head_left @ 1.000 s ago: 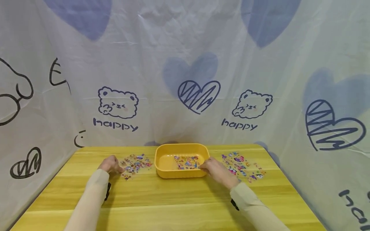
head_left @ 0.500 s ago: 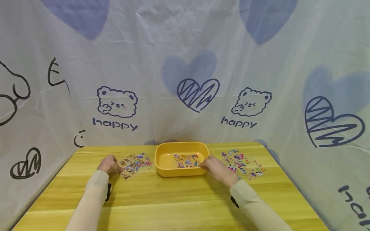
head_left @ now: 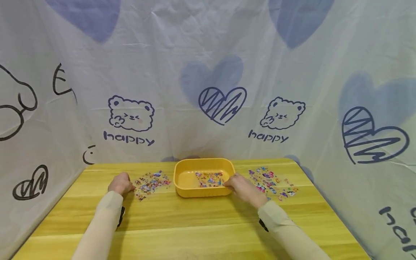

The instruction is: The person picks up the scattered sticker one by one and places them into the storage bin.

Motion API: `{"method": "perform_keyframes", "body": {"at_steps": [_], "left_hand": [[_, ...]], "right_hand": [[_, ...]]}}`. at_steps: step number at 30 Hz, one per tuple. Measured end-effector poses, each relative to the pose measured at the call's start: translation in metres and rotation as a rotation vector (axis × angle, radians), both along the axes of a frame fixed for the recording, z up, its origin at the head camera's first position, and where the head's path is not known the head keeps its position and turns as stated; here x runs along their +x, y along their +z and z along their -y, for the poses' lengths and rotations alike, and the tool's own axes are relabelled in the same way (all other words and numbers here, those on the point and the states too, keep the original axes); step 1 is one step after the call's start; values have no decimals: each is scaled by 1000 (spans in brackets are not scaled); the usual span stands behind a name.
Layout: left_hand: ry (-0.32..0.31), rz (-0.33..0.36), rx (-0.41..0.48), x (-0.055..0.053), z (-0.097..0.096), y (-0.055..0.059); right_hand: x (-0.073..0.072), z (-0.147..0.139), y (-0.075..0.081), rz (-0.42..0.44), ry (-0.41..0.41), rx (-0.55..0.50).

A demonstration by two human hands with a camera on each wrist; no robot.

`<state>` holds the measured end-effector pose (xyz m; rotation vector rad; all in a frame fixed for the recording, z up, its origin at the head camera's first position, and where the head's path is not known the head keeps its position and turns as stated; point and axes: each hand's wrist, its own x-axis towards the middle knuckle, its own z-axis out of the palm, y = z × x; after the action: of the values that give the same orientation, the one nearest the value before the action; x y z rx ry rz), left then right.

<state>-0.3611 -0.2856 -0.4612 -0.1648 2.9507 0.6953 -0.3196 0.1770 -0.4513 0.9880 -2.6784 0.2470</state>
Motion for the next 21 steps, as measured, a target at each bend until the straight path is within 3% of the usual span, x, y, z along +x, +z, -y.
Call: {"method": "perform_keyframes", "body": {"at_steps": [4,8,12,21], "left_hand": [[0,-29,5,-1,1,2],[29,-111,56,1,2,8],[58,-194,120,3,2,18],[76,-282,212,8,1,43]], "right_hand": [[-1,-1,2,-9,10,8],[-1,-1,2,-4,15,6],[0,-1,3,-12,19,-4],[-2,-1,1,-23,27,0]]}}
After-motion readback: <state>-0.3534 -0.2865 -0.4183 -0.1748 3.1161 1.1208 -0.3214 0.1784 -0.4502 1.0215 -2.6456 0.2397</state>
